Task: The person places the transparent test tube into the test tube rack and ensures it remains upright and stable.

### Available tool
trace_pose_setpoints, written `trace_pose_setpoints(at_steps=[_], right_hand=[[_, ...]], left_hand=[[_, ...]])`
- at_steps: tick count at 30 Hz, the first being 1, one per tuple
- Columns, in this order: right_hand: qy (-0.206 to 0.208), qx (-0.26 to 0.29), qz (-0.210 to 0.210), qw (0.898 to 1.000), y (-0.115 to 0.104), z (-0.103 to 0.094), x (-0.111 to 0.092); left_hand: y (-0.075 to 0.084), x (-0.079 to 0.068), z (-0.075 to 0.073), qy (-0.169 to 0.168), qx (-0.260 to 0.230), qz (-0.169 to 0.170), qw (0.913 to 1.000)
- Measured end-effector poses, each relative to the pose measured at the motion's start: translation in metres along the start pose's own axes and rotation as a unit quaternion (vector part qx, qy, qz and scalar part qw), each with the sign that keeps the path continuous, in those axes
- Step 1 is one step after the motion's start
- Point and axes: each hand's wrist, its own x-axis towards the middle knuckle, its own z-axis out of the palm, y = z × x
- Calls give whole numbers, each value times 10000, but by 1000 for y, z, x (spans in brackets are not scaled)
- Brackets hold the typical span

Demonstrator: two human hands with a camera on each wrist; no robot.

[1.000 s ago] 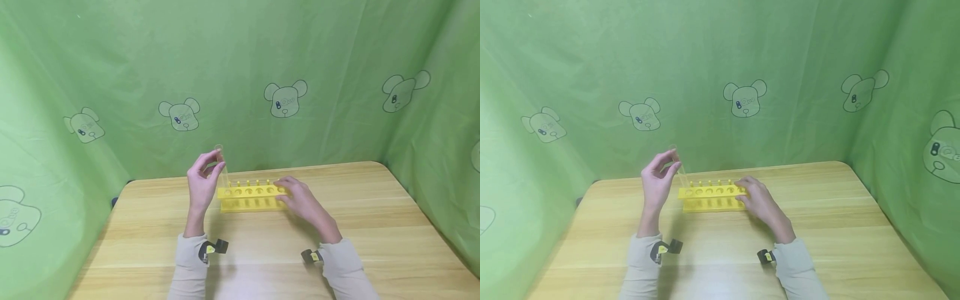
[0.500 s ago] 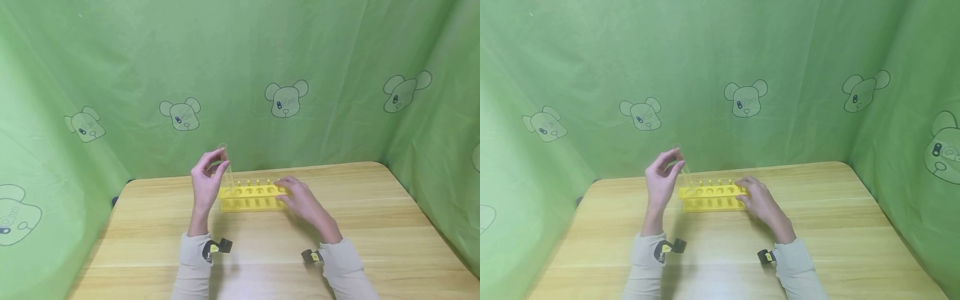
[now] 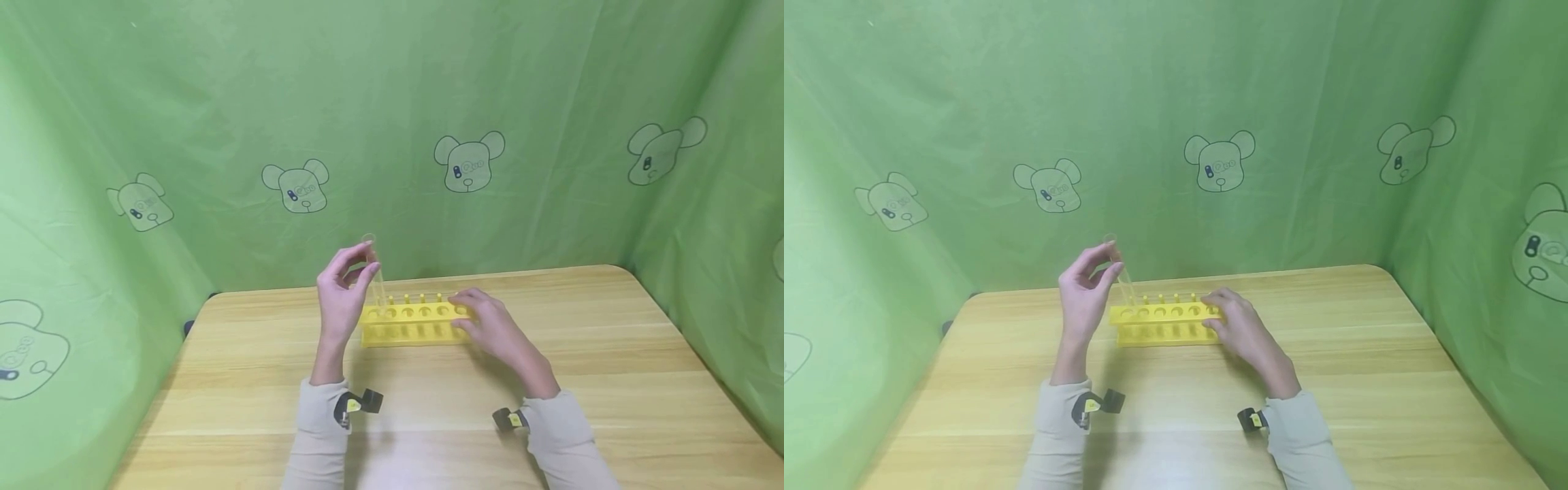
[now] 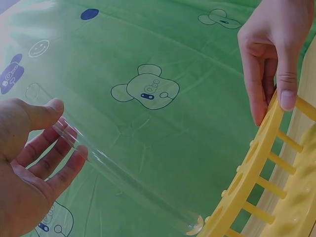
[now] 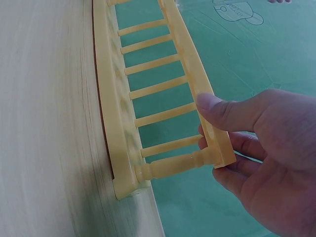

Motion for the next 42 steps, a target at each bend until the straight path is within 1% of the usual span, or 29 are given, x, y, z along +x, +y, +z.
trace_pose_setpoints(at_steps=[8,15,24,32,42], right_hand=[[-45,12,59,10000,0,-1,1],[-106,88,179,9997,2,0,-2],[-44,28,34,10000,4,1,-1],[-56,65,45,10000,2,0,0],[-26,96,25,9999,3,0,0]], left_hand=[[-2,0,3,-30,14,43,10000],[-3,-2,5,-73,3,10,10000],[-4,-1,10,-101,-23,-14,9999],[-5,0,13,-118,-19,33,9999],[-4,-1,17,-145,-48,12,9999]])
